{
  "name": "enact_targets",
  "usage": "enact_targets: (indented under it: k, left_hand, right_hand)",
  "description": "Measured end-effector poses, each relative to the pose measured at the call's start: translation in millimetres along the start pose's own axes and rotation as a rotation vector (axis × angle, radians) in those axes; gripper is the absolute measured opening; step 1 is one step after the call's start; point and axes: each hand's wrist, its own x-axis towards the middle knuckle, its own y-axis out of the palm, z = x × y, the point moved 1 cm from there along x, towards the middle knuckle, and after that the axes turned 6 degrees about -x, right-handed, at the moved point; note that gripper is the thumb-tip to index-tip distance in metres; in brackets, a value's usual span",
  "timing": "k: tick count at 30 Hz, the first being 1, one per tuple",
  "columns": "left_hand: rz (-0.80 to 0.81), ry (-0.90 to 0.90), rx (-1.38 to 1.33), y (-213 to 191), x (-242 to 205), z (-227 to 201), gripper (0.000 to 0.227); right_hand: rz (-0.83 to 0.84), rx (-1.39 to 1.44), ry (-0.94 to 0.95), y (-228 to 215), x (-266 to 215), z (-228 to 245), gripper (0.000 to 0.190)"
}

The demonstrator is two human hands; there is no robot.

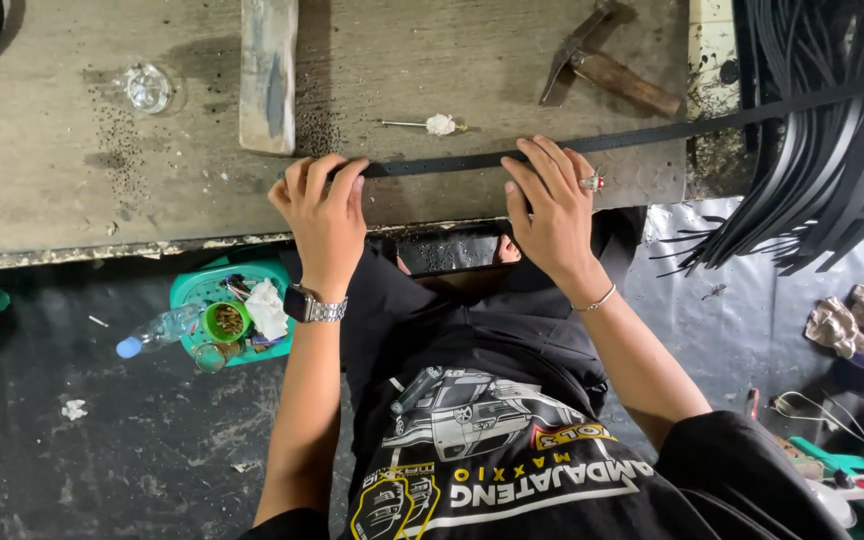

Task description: The person aligns a black leather belt strip with a metal buckle plate on a workbench, uses a pencil to mark hole positions, and then uses a hammer and punch to create holes in the leather. The person then places a metal rivet into the hole and hammers it to secure the buckle.

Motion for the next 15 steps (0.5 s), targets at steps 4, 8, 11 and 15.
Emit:
enact_targets:
  k: [4, 8, 11, 15]
  left_hand:
    - [0.046, 0.06, -0.024, 0.6, 0.8, 3.7, 0.01]
    - [0.06, 0.077, -0.06, 10.3, 5.3, -14.9, 0.012]
    - [0.089, 0.123, -0.158, 26.0, 9.3, -40.5, 0.016]
    - [0.152, 0.215, -0.265, 48.5, 20.2, -69.5, 0.018]
  right_hand:
    - [-0.04, -0.054, 0.017, -10.0, 0.7, -6.3, 0.019]
    - [-0.052, -0.089, 0.087, -15.4, -4.2, -14.3, 0.022]
    - [-0.076, -0.074, 0.128, -16.5, -7.9, -13.4, 0.026]
    - [-0.174, 0.036, 0.217, -26.2, -18.3, -18.7, 0.027]
